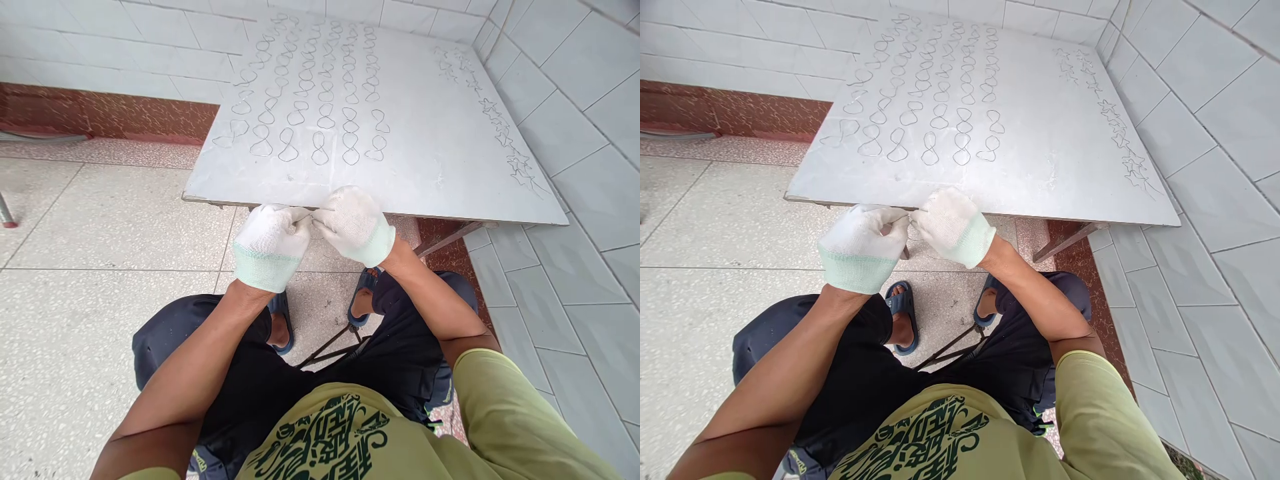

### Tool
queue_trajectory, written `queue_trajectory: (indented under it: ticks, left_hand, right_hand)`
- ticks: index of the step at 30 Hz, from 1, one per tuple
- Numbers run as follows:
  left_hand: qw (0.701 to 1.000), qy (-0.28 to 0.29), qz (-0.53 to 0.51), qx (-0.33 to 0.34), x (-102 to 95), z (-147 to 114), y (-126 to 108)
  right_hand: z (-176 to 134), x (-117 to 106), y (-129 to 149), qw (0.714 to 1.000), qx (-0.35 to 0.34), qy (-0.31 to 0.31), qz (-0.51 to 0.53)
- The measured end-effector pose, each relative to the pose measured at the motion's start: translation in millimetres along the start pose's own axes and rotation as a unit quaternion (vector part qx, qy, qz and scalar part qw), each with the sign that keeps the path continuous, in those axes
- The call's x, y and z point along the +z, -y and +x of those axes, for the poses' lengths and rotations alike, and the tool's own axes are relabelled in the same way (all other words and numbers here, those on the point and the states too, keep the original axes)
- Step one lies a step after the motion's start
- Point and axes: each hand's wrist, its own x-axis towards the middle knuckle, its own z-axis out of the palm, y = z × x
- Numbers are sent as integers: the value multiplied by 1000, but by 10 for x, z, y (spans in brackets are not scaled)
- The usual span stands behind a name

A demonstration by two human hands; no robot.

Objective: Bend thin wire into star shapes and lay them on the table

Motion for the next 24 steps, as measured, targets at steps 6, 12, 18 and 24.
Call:
queue_trajectory:
  ticks: [6,12,18,24]
  left_hand:
    - [998,-30,49,10,34,-41,3]
    - [997,-65,43,11,80,-50,-21]
    - [997,-67,1,-36,85,-24,3]
    - [998,-47,7,-44,120,20,59]
  right_hand:
    - [-8,46,51,1000,-2,-30,-7]
    - [35,19,76,1000,4,-23,6]
    - [88,-109,10,999,43,1,28]
    - [108,-99,7,1000,19,23,6]
